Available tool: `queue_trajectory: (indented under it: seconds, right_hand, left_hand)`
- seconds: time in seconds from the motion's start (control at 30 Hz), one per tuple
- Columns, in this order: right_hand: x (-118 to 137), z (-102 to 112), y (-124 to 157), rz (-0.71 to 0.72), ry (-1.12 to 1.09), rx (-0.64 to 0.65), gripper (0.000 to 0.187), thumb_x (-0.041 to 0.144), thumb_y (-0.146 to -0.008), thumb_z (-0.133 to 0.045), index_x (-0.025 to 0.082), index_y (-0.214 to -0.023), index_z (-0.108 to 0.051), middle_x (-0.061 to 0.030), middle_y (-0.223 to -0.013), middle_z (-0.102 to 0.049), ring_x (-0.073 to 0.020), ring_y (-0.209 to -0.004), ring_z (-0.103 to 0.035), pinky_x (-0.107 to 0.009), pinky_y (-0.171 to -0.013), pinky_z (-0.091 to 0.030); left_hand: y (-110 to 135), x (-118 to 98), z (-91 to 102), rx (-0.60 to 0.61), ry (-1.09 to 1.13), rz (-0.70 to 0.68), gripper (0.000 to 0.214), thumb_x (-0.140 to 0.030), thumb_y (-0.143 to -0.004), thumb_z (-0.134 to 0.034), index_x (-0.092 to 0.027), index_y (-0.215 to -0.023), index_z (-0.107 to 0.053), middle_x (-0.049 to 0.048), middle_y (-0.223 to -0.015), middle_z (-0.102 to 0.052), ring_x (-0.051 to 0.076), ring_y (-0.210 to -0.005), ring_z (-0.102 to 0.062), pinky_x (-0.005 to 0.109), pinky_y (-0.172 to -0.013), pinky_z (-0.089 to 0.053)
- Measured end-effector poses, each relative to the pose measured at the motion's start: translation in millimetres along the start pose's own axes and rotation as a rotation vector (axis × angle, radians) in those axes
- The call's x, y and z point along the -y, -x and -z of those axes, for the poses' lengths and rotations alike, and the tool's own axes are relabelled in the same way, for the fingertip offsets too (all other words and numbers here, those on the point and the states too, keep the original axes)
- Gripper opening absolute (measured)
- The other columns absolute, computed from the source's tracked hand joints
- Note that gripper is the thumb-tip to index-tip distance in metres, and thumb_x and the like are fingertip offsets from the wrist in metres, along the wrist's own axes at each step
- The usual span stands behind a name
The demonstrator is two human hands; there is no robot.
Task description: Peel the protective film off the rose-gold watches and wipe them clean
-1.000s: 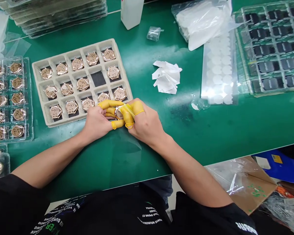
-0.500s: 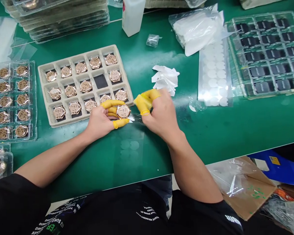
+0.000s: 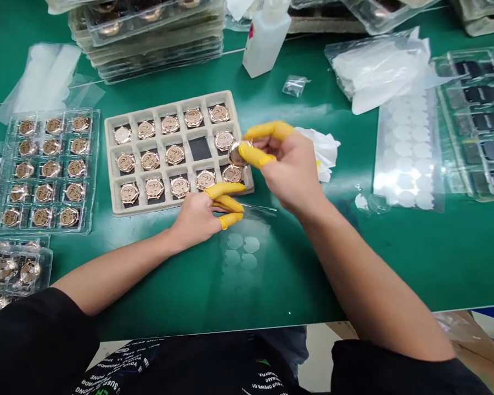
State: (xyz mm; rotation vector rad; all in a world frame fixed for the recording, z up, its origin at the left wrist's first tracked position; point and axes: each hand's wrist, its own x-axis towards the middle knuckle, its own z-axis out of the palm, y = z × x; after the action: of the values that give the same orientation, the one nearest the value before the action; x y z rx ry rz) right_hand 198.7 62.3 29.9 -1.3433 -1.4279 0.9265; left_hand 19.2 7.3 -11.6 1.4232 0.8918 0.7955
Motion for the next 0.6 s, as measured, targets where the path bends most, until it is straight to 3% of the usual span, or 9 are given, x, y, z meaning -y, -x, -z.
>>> queue_trajectory:
  seconds: [0.13, 0.27, 0.4, 0.5, 0.6]
  right_hand:
    - [7.4, -36.9, -54.9, -0.108, -0.009, 0.183, 0.015, 0.020, -0.075, -0.078, 0.023, -0.086, -0.068, -0.0042, -0.087, -0.071, -0.0228, -0.087, -0.070, -0.045, -0.086, -0.061]
    - [-3.3, -64.1, -70.5, -0.094, 0.143, 0.291, 0.018, 0.019, -0.068, -0.080, 0.018, -0.085, -0.073, -0.0040, -0.081, -0.072, -0.0247, -0.083, -0.070, -0.043, -0.077, -0.059]
    - [-5.8, -59.7, -70.2, -0.096, 0.247, 0.275, 0.020, 0.022, -0.073, -0.078, 0.018, -0.092, -0.074, -0.0051, -0.081, -0.071, -0.0263, -0.081, -0.070, -0.043, -0.074, -0.056]
    - [10.1, -50.4, -70.0, 0.057, 0.507, 0.287, 0.016, 0.028, -0.077, -0.081, 0.021, -0.090, -0.074, -0.0091, -0.090, -0.070, -0.0322, -0.095, -0.067, -0.047, -0.080, -0.053]
    - [26.8, -54.2, -66.8, 0.185, 0.680, 0.276, 0.014, 0.034, -0.086, -0.076, 0.023, -0.094, -0.075, -0.0130, -0.101, -0.065, -0.0352, -0.105, -0.061, -0.048, -0.083, -0.049]
  left_hand:
    - [2.1, -4.1, 0.7, 0.015, -0.114, -0.070, 0.038, -0.004, -0.087, -0.066, -0.018, -0.120, -0.077, 0.0020, -0.103, -0.084, 0.014, -0.094, -0.081, 0.026, -0.096, -0.066]
    - [2.0, -7.2, 1.3, 0.026, -0.194, -0.115, 0.030, -0.005, -0.089, -0.066, -0.019, -0.111, -0.081, 0.0013, -0.109, -0.084, 0.014, -0.096, -0.081, 0.025, -0.098, -0.065]
    - [1.3, -4.7, 0.7, 0.028, -0.228, -0.135, 0.027, -0.006, -0.089, -0.067, -0.017, -0.111, -0.081, 0.0034, -0.107, -0.085, 0.015, -0.093, -0.082, 0.026, -0.096, -0.066]
    - [1.6, -3.3, -0.4, 0.027, -0.243, -0.134, 0.026, -0.008, -0.090, -0.068, -0.017, -0.110, -0.081, 0.0040, -0.105, -0.085, 0.016, -0.091, -0.082, 0.027, -0.094, -0.067]
    - [2.0, -4.1, -1.1, 0.028, -0.232, -0.111, 0.027, -0.008, -0.090, -0.067, -0.018, -0.111, -0.080, 0.0031, -0.105, -0.085, 0.015, -0.090, -0.081, 0.027, -0.092, -0.067]
